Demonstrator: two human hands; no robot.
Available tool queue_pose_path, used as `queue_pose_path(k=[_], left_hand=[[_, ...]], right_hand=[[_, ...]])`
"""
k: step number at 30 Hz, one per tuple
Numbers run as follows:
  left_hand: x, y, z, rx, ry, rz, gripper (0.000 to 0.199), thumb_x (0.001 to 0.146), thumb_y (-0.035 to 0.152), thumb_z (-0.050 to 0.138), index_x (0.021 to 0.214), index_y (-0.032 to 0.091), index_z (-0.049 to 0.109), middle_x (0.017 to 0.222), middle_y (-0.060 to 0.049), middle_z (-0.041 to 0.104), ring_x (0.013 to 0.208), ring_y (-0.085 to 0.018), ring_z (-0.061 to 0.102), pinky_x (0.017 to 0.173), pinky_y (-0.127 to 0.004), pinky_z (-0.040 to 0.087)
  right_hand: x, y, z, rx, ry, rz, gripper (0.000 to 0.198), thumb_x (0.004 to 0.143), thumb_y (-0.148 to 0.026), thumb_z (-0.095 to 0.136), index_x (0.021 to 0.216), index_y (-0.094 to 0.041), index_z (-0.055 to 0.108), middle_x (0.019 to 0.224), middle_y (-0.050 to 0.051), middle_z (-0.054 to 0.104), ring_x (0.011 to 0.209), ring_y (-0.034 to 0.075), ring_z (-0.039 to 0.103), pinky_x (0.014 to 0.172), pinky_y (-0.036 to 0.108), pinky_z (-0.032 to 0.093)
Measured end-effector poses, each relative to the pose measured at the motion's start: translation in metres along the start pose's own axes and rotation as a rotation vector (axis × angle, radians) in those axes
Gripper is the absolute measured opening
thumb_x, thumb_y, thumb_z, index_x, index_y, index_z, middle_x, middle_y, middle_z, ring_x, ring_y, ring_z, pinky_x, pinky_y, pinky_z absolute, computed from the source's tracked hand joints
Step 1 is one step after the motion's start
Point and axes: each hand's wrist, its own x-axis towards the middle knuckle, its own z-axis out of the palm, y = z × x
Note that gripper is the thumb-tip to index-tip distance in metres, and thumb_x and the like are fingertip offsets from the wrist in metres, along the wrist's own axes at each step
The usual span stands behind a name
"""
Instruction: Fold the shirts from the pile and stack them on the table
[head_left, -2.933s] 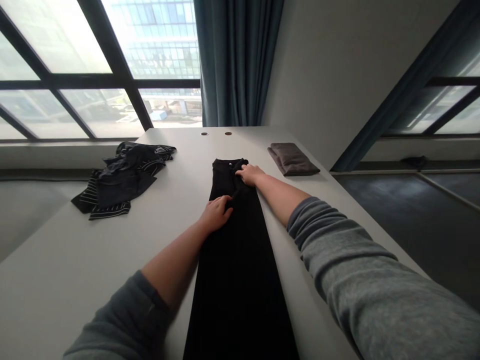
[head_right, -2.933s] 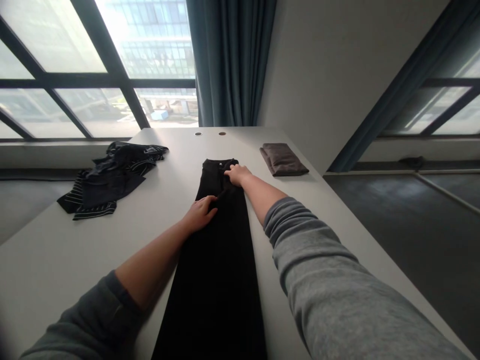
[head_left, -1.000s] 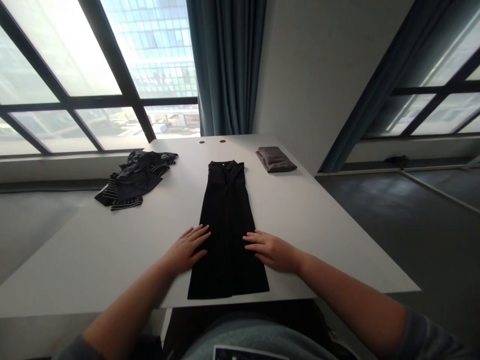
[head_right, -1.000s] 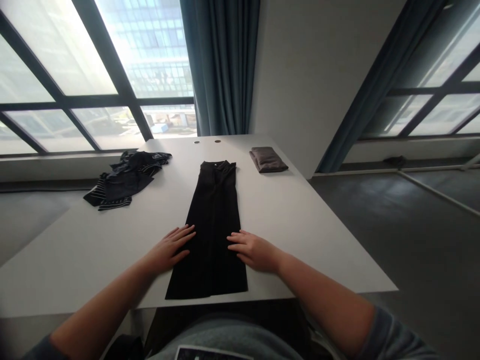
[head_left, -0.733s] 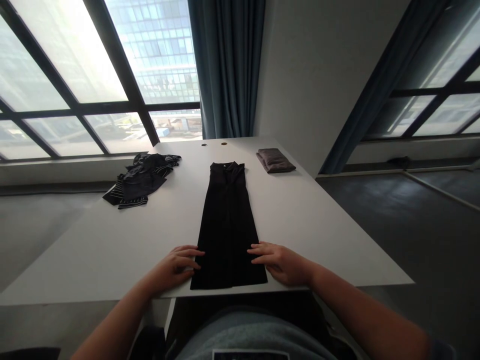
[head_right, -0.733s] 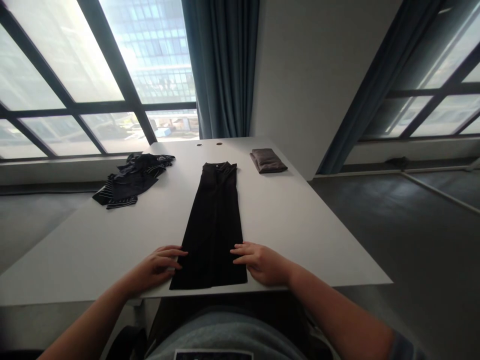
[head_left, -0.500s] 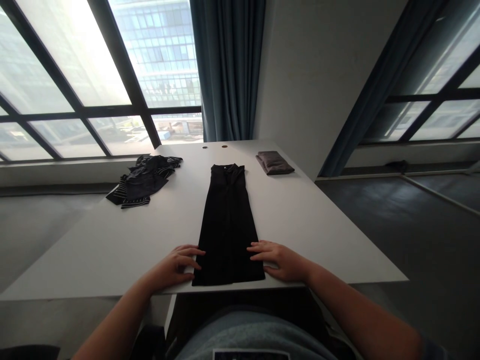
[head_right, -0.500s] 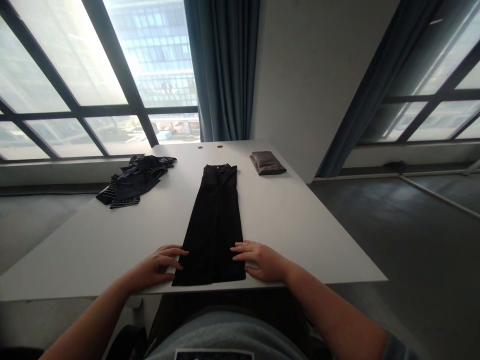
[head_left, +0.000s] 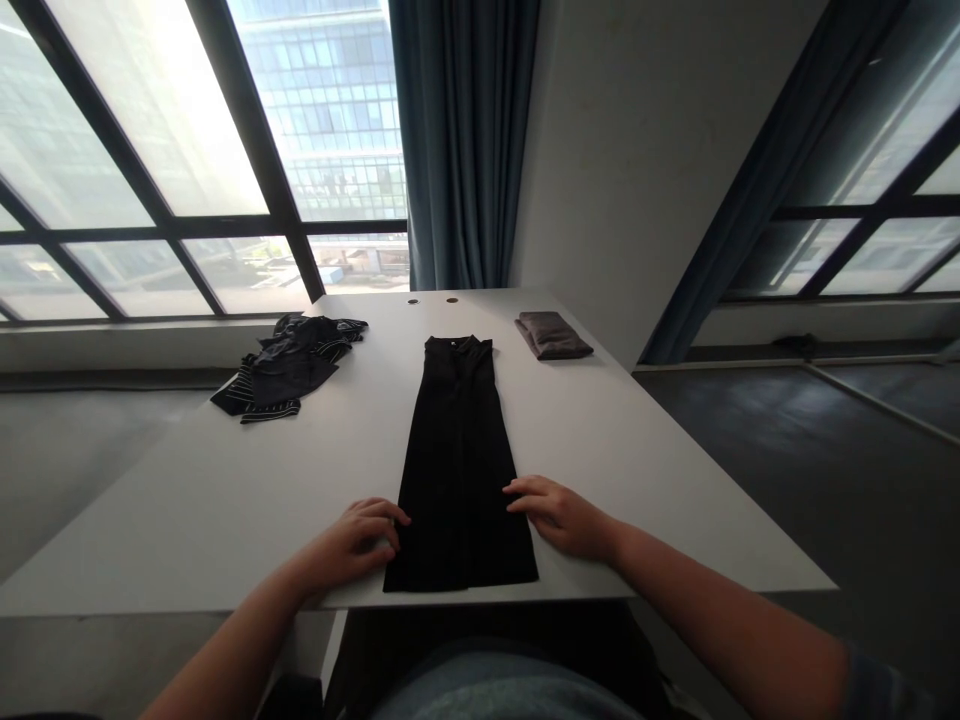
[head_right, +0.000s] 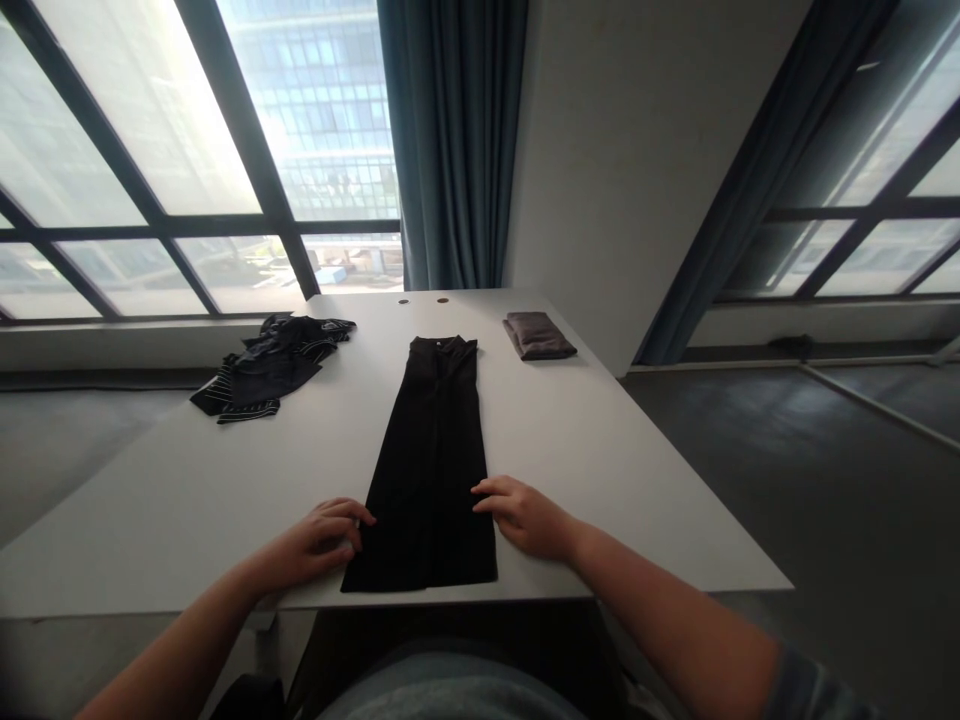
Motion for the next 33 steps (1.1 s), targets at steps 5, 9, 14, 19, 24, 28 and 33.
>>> queue_pose_path(k=[5, 9, 14, 19, 24, 28, 33], left_hand=[[0.061, 0.000, -0.018, 0.054, 0.038, -0.111, 0.016, 0.094, 0.032, 0.059, 0.101, 0.025, 0.071, 0.102, -0.003, 0.074, 0.096, -0.021, 0.067, 0.089, -0.033, 0.052], [0.147, -0.005, -0.032, 0.207, 0.152, -0.178, 0.019, 0.096, 0.034, 0.058, 0.107, 0.028, 0.072, 0.102, -0.002, 0.075, 0.089, -0.021, 0.069, 0.080, -0.032, 0.051], [0.254, -0.019, -0.038, 0.377, 0.338, -0.323, 0.026, 0.102, 0.040, 0.053, 0.104, 0.027, 0.076, 0.110, -0.006, 0.075, 0.103, -0.025, 0.070, 0.086, -0.034, 0.051], [0.303, -0.048, -0.026, 0.399, 0.493, -0.374, 0.031, 0.101, 0.046, 0.057, 0.116, 0.026, 0.075, 0.116, -0.008, 0.073, 0.108, -0.026, 0.067, 0.092, -0.035, 0.050], [0.310, -0.071, -0.018, 0.347, 0.505, -0.383, 0.025, 0.100, 0.043, 0.062, 0.112, 0.026, 0.075, 0.111, -0.007, 0.072, 0.106, -0.024, 0.065, 0.093, -0.034, 0.049], [0.314, -0.074, -0.019, 0.327, 0.499, -0.371, 0.020, 0.098, 0.041, 0.064, 0.107, 0.026, 0.075, 0.107, -0.005, 0.073, 0.104, -0.024, 0.065, 0.092, -0.034, 0.049], [0.317, -0.075, -0.020, 0.296, 0.494, -0.379, 0.016, 0.099, 0.038, 0.062, 0.101, 0.027, 0.073, 0.105, -0.004, 0.074, 0.102, -0.023, 0.065, 0.091, -0.034, 0.048]], right_hand=[[0.053, 0.073, -0.014, -0.141, 0.218, 0.059, 0.032, 0.092, -0.010, 0.056, 0.114, -0.024, 0.074, 0.130, 0.011, 0.067, 0.124, 0.027, 0.060, 0.111, 0.049, 0.049], [0.119, 0.147, -0.031, -0.340, 0.360, 0.179, 0.025, 0.090, -0.010, 0.054, 0.100, -0.019, 0.076, 0.112, 0.012, 0.071, 0.111, 0.027, 0.061, 0.105, 0.045, 0.048], [0.191, 0.214, -0.045, -0.493, 0.440, 0.408, 0.025, 0.093, -0.013, 0.053, 0.100, -0.016, 0.077, 0.108, 0.013, 0.072, 0.105, 0.027, 0.060, 0.102, 0.040, 0.045], [0.250, 0.254, -0.067, -0.527, 0.388, 0.411, 0.028, 0.094, -0.013, 0.055, 0.108, -0.019, 0.079, 0.114, 0.013, 0.070, 0.109, 0.029, 0.057, 0.102, 0.040, 0.045], [0.308, 0.276, -0.102, -0.693, 0.137, 0.296, 0.039, 0.094, -0.012, 0.056, 0.121, -0.029, 0.078, 0.128, 0.011, 0.065, 0.114, 0.029, 0.056, 0.100, 0.039, 0.046], [0.335, 0.286, -0.113, -0.808, -0.120, 0.193, 0.029, 0.090, -0.015, 0.063, 0.108, -0.029, 0.082, 0.131, 0.009, 0.065, 0.117, 0.029, 0.056, 0.097, 0.038, 0.047], [0.344, 0.297, -0.113, -0.830, -0.224, 0.126, 0.021, 0.093, -0.019, 0.061, 0.097, -0.025, 0.081, 0.125, 0.008, 0.070, 0.114, 0.027, 0.058, 0.096, 0.035, 0.047]])
